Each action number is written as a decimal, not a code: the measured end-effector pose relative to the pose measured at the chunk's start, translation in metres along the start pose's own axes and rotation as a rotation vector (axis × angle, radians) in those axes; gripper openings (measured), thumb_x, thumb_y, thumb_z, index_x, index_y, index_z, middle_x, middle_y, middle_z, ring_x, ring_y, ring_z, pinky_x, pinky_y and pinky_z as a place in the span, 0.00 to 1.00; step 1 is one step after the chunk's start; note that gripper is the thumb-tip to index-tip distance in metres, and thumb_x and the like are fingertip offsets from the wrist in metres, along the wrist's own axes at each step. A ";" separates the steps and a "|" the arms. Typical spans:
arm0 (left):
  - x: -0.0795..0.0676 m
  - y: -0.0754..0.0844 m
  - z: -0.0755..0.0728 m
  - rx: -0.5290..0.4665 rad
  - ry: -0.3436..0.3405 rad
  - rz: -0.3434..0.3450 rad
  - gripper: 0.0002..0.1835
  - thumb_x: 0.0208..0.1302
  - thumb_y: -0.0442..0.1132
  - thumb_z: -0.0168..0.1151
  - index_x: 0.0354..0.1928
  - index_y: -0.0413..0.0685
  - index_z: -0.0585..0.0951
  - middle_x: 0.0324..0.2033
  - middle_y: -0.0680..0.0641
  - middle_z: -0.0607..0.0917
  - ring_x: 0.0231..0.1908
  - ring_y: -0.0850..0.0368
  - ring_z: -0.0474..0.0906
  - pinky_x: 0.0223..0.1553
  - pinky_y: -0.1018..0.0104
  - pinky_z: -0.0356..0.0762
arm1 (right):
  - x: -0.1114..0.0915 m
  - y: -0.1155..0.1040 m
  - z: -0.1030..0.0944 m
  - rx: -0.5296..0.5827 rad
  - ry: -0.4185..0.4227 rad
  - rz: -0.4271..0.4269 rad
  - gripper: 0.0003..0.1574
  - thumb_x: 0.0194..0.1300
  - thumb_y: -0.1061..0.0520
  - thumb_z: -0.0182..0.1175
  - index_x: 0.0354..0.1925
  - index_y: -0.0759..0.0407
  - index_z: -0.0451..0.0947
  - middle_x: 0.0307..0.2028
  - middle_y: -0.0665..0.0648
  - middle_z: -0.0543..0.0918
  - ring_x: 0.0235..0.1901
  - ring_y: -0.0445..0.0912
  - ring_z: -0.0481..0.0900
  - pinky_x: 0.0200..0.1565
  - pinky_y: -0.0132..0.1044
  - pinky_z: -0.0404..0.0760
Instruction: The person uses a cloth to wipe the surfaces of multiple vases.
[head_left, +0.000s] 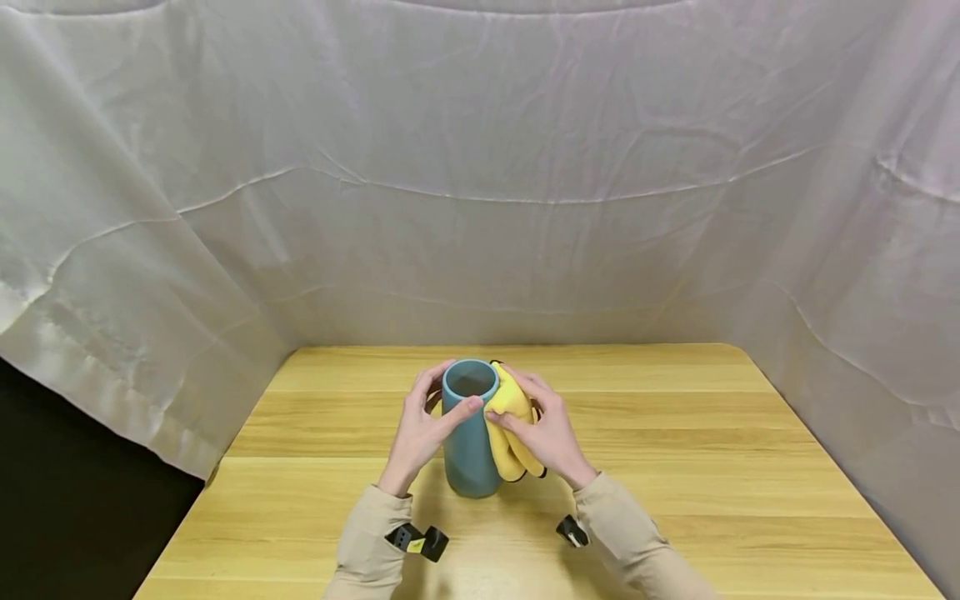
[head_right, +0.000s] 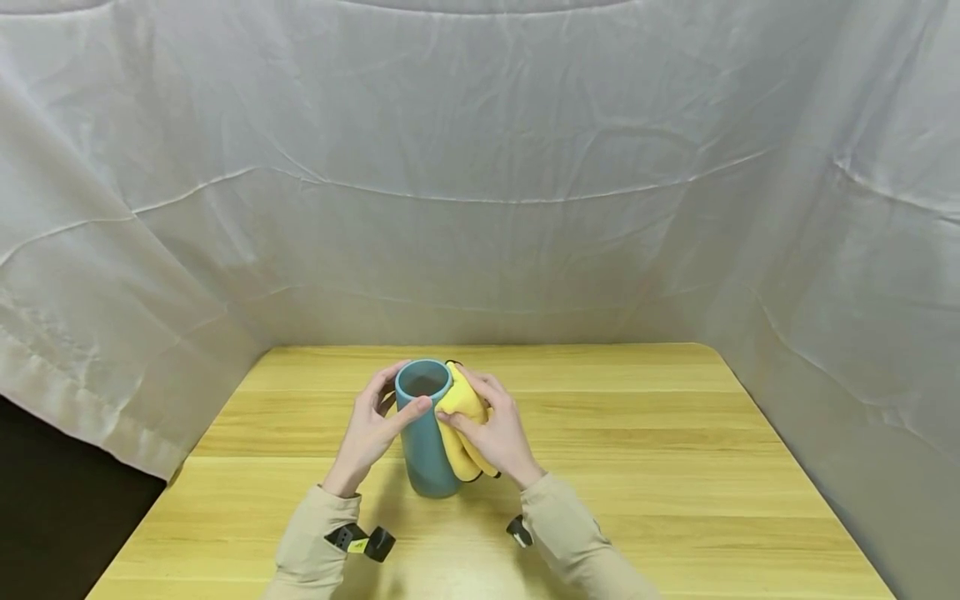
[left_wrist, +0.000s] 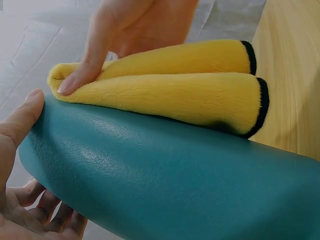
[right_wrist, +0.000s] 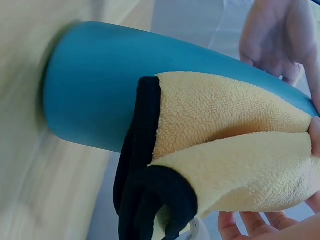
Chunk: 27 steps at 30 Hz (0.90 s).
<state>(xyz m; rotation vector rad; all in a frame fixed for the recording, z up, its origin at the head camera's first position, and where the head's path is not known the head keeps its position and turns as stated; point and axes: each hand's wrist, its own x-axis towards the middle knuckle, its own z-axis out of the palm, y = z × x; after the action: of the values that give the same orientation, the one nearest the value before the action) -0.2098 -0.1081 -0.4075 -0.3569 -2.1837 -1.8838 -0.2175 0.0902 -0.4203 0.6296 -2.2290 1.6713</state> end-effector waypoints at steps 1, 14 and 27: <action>0.000 0.000 0.000 -0.001 0.001 -0.002 0.34 0.58 0.38 0.74 0.67 0.51 0.74 0.58 0.43 0.77 0.61 0.46 0.73 0.70 0.44 0.66 | 0.001 -0.002 0.000 0.000 -0.002 0.001 0.39 0.58 0.60 0.74 0.67 0.54 0.75 0.58 0.61 0.81 0.51 0.46 0.78 0.48 0.34 0.80; 0.000 -0.001 0.000 0.006 0.001 -0.001 0.33 0.58 0.38 0.74 0.67 0.52 0.74 0.58 0.45 0.77 0.61 0.47 0.73 0.70 0.45 0.67 | 0.002 -0.003 -0.002 -0.002 -0.021 0.003 0.39 0.58 0.59 0.74 0.67 0.54 0.75 0.58 0.60 0.81 0.50 0.45 0.78 0.47 0.33 0.80; 0.000 0.000 0.001 -0.006 0.003 -0.009 0.33 0.58 0.40 0.75 0.66 0.53 0.75 0.58 0.45 0.78 0.61 0.49 0.73 0.70 0.45 0.66 | -0.016 0.025 0.001 -0.025 -0.060 0.078 0.39 0.58 0.56 0.74 0.67 0.55 0.75 0.58 0.62 0.81 0.49 0.48 0.80 0.46 0.32 0.82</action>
<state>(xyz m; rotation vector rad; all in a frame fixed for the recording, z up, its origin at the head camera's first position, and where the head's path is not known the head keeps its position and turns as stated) -0.2104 -0.1075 -0.4078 -0.3456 -2.1813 -1.8948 -0.2159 0.0975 -0.4486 0.6016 -2.3415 1.6792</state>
